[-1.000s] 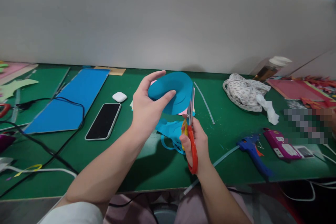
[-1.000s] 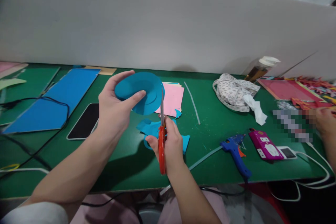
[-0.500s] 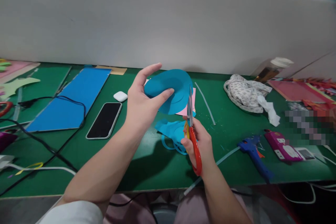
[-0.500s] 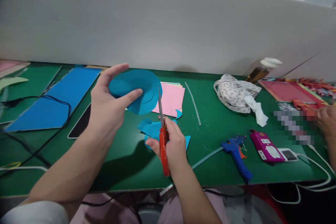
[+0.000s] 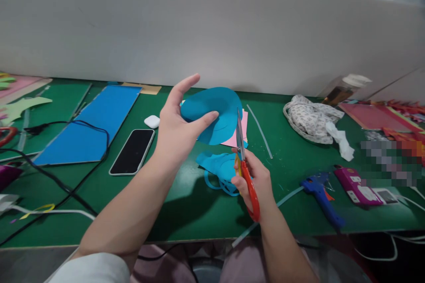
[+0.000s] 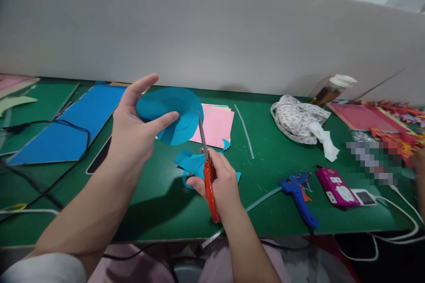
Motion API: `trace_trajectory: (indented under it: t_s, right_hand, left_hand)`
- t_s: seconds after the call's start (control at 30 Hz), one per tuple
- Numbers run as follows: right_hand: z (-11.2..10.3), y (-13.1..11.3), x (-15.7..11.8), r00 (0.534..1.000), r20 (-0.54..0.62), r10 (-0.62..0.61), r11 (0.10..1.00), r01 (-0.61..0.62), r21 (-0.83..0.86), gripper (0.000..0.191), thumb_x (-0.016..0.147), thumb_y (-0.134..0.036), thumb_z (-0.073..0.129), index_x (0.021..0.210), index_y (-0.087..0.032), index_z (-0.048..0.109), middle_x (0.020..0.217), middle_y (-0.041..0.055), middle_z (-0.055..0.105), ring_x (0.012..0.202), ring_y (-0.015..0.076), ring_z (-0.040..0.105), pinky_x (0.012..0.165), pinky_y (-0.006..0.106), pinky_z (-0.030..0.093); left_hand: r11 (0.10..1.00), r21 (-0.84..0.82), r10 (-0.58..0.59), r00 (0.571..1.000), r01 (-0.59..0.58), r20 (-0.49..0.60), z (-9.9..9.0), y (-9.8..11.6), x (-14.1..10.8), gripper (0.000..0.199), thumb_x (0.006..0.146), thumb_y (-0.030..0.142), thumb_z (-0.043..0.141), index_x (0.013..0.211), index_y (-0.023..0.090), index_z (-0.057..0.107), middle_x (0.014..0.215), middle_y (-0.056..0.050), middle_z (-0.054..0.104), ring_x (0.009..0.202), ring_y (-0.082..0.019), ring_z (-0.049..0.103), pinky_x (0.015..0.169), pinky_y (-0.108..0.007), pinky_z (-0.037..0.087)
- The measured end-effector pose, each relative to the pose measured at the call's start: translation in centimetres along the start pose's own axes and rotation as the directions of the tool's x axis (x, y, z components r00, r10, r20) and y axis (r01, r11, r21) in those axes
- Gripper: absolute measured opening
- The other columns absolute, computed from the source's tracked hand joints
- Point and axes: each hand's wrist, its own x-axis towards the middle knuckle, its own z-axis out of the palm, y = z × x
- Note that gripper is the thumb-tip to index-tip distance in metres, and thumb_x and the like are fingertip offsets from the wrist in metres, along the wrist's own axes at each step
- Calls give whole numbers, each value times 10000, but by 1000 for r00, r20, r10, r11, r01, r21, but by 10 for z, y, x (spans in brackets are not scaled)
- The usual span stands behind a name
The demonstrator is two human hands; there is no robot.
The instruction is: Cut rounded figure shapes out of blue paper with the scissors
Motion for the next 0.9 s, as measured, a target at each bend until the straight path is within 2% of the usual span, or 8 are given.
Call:
trace_trajectory:
  t_s: [0.17, 0.33, 0.43, 0.6, 0.9]
  right_hand:
    - [-7, -2, 3, 999, 46, -15, 1000, 14, 11, 712, 797, -766, 494, 1154, -165, 628, 834, 80, 642, 718, 203, 628, 645, 321, 532]
    - [-15, -7, 7, 994, 107, -20, 999, 24, -32, 740, 790, -777, 484, 1144, -144, 633, 798, 79, 644, 721, 208, 642, 664, 327, 544]
    - [-14, -5, 8, 996, 64, -67, 997, 69, -33, 737, 795, -777, 474, 1113, -135, 648, 773, 78, 647, 722, 212, 653, 687, 331, 553]
    - [-12, 1, 7, 995, 49, -85, 995, 87, -42, 729, 791, -779, 478, 1117, -149, 650, 772, 77, 652, 714, 215, 655, 691, 336, 559]
    - [-19, 3, 7, 993, 100, -67, 997, 70, -21, 727, 775, -779, 502, 1125, -160, 652, 762, 62, 632, 685, 195, 614, 673, 320, 541]
  left_hand:
    - [997, -53, -46, 999, 47, 29, -2, -1, 3, 668, 709, 355, 798, 1313, 339, 513, 1447, -21, 495, 1330, -325, 472, 1004, -462, 523]
    - [997, -59, -45, 996, 49, 74, -7, 0, 3, 682, 731, 366, 784, 1346, 377, 490, 1485, 46, 464, 1351, -306, 448, 1003, -444, 533]
    - [998, -56, -30, 995, 35, 97, -9, 0, 3, 675, 742, 368, 770, 1350, 417, 482, 1502, 65, 442, 1383, -293, 413, 986, -422, 548]
    - [998, -50, -23, 992, 29, 122, -10, 0, 4, 676, 766, 391, 749, 1376, 398, 459, 1519, 63, 421, 1410, -289, 373, 1008, -422, 534]
    - [996, -45, -70, 981, 80, 179, -15, -4, 7, 730, 769, 399, 761, 1413, 387, 418, 1541, 69, 381, 1398, -330, 384, 1091, -500, 456]
